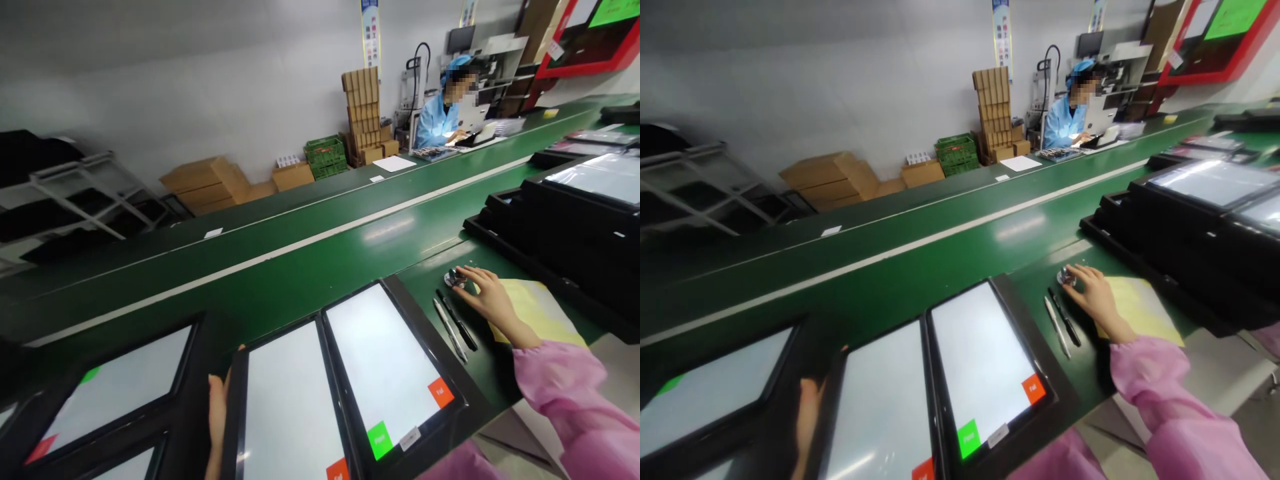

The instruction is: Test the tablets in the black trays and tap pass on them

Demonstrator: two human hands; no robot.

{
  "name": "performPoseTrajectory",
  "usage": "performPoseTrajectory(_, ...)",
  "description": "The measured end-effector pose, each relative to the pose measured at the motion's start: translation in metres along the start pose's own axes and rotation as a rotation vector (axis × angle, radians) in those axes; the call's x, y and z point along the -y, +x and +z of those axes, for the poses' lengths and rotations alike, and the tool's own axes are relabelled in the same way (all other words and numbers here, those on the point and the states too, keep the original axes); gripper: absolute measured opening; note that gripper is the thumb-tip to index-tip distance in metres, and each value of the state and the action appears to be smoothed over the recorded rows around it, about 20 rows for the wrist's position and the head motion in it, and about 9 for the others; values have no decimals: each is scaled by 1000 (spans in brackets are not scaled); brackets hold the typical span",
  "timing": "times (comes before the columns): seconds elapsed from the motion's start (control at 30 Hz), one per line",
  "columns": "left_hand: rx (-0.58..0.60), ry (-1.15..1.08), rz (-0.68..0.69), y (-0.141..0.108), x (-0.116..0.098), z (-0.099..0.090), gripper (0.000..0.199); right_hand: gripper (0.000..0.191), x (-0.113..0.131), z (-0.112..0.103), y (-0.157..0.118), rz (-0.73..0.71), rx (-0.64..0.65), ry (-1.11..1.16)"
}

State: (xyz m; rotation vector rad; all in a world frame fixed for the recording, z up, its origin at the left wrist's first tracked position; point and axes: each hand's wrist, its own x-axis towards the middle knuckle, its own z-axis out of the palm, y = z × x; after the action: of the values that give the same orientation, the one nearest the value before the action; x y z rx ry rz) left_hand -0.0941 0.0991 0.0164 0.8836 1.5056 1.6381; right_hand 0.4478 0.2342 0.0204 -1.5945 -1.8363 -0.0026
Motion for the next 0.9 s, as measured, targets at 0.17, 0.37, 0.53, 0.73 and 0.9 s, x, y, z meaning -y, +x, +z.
performPoseTrajectory(0.17,-45,-180,-118,2,-9,13,69,48,-6,-2,-1,1,5,39)
performPoseTrajectory(0.37,-265,-223,-46,3,0,30,70,48,-2,-7,0,-37,6,105)
performPoseTrajectory(0.53,-362,-137,14,-24,-2,11,85,47,9,-18,2,-68,1,119)
performPoseTrajectory(0.73,-187,133,-7,-162,-16,-15,117,47,88,-23,32,-188,93,233)
performPoseTrajectory(0.9,-326,523,48,-229,-17,19,117,56,168,15,66,-199,494,397)
